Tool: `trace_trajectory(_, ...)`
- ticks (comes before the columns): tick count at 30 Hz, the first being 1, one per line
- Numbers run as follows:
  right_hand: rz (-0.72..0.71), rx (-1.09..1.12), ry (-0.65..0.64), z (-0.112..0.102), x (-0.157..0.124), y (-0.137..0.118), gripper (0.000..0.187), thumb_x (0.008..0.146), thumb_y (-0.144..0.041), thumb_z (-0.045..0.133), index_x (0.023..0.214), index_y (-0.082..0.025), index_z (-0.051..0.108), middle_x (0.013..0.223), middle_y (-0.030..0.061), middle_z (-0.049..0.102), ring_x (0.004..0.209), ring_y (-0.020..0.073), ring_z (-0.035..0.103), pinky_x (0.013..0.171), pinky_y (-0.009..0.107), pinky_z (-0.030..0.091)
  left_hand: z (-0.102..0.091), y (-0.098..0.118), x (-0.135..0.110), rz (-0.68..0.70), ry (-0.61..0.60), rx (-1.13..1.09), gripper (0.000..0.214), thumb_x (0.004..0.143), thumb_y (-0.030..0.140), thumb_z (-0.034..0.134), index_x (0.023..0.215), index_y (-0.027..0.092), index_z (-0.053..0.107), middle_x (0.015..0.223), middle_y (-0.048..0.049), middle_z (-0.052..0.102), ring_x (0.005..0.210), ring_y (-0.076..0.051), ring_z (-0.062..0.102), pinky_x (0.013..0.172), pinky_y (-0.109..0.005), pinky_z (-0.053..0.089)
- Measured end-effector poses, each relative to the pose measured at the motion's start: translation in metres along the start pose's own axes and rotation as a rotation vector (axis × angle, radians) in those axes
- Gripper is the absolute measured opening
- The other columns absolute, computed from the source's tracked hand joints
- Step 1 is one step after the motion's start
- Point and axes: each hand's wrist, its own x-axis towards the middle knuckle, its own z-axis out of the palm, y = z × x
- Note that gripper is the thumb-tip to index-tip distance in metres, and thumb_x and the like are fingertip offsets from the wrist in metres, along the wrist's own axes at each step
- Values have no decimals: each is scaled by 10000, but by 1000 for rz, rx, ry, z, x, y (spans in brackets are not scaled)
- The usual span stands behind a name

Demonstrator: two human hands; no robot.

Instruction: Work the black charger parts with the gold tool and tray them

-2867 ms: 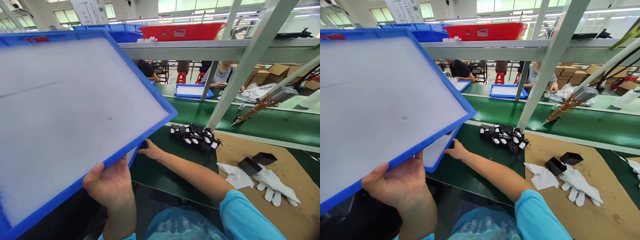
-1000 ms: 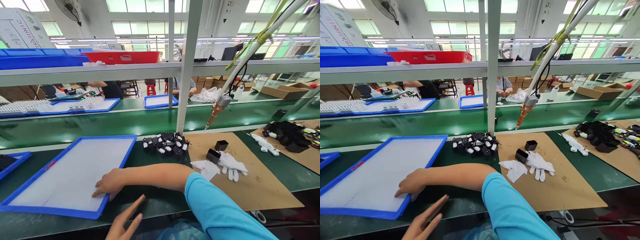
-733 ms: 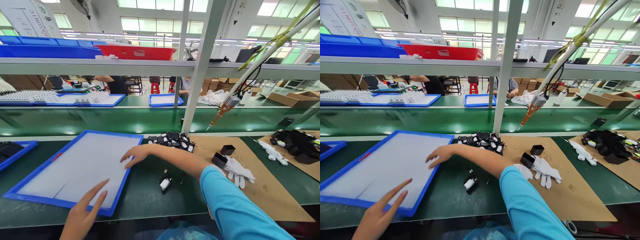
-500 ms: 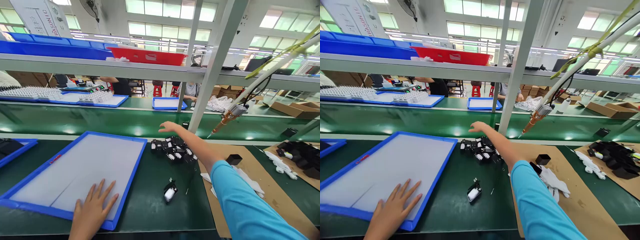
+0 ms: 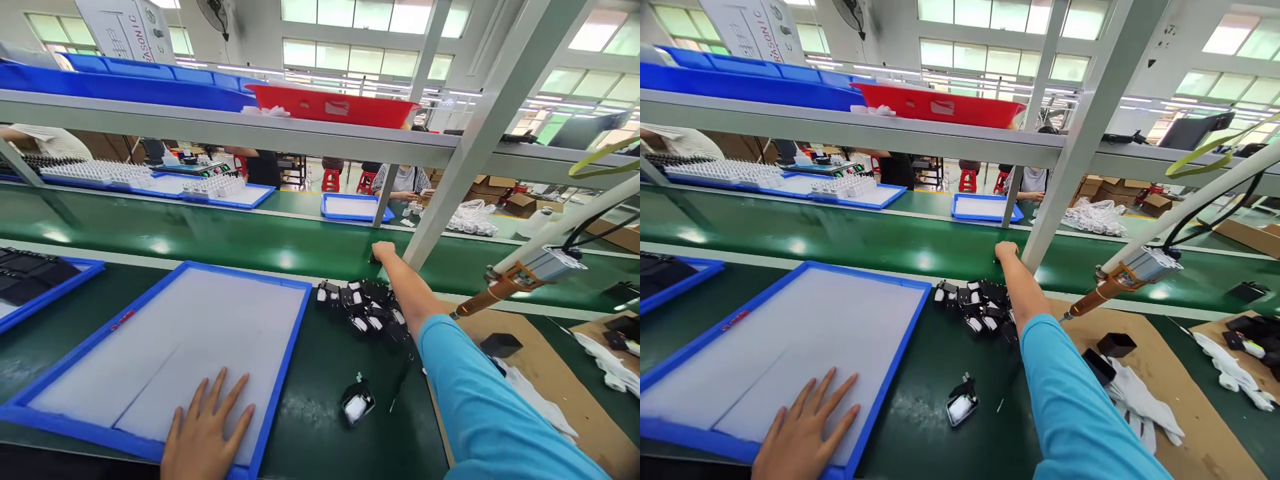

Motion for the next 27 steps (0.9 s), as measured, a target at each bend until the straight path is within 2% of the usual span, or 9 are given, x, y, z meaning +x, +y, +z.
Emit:
trace_trajectory(4,-160,-3,106,-21,-28,-5,372,920,-363,584,1232,-163,564,1251,102,594,1085,221,613,917,444,536,4,-11,6,15,49,-80,526,909,505,400,1402,354,506,1541,10,396,1442,-301,310,1157,-548,276)
trace_trajectory(7,-374,24,194,-34,-71,-9,430,918,-341,568,1308,-175,499,1311,121,560,1156,254,576,941,443,499,0,-12,7,40,199,-225,524,886,530,445,1339,299,571,1398,-35,566,1336,-310,463,1108,-536,388)
trace_trajectory(11,-719,87,201,-22,-149,-27,433,884,-322,571,1309,-326,485,1324,30,576,1189,216,565,905,303,458,-20,19,-9,40,467,-519,319,889,481,547,1187,389,613,1197,44,673,1150,-250,612,993,-471,529)
trace_trajectory(14,-1000,28,165,7,-193,-51,410,866,-252,548,1274,-282,529,1226,65,632,1085,246,632,768,307,487,-29,63,-26,279,341,-739,309,896,381,592,1196,307,601,1220,-9,658,1099,-226,647,985,-411,542)
trace_trajectory(16,-1040,-19,110,28,-205,-67,384,851,-198,544,1232,-226,572,1156,103,657,1039,274,657,717,321,503,-27,94,-34,424,163,-805,361,903,346,595,1253,266,554,1288,-54,621,1156,-226,623,1019,-399,518)
trace_trajectory(19,-1021,-6,66,50,-206,-79,371,823,-157,577,1190,-193,615,1119,121,675,1011,295,677,708,342,530,-14,130,-35,470,-36,-806,557,863,358,657,1365,257,438,1398,-92,536,1265,-247,549,1069,-427,471)
trace_trajectory(22,-1016,68,81,51,-209,-63,467,873,-286,580,1332,-219,524,1250,118,637,1116,286,643,783,363,559,2,151,-27,424,-124,-779,673,809,345,714,1397,242,403,1391,-111,536,1258,-267,549,1049,-449,474)
trace_trajectory(24,-1026,208,181,45,-217,-36,552,928,-425,504,1439,-251,392,1405,101,542,1268,249,550,916,370,541,9,158,-20,397,-118,-756,599,796,301,719,1341,239,480,1314,-102,590,1200,-268,585,1003,-441,500)
trace_trajectory(27,-920,778,627,40,-231,22,392,925,-371,533,1304,-275,529,1281,64,629,1124,197,630,921,362,548,14,163,-15,396,-96,-731,402,795,275,711,1184,241,615,1119,-72,682,1031,-259,657,899,-417,542)
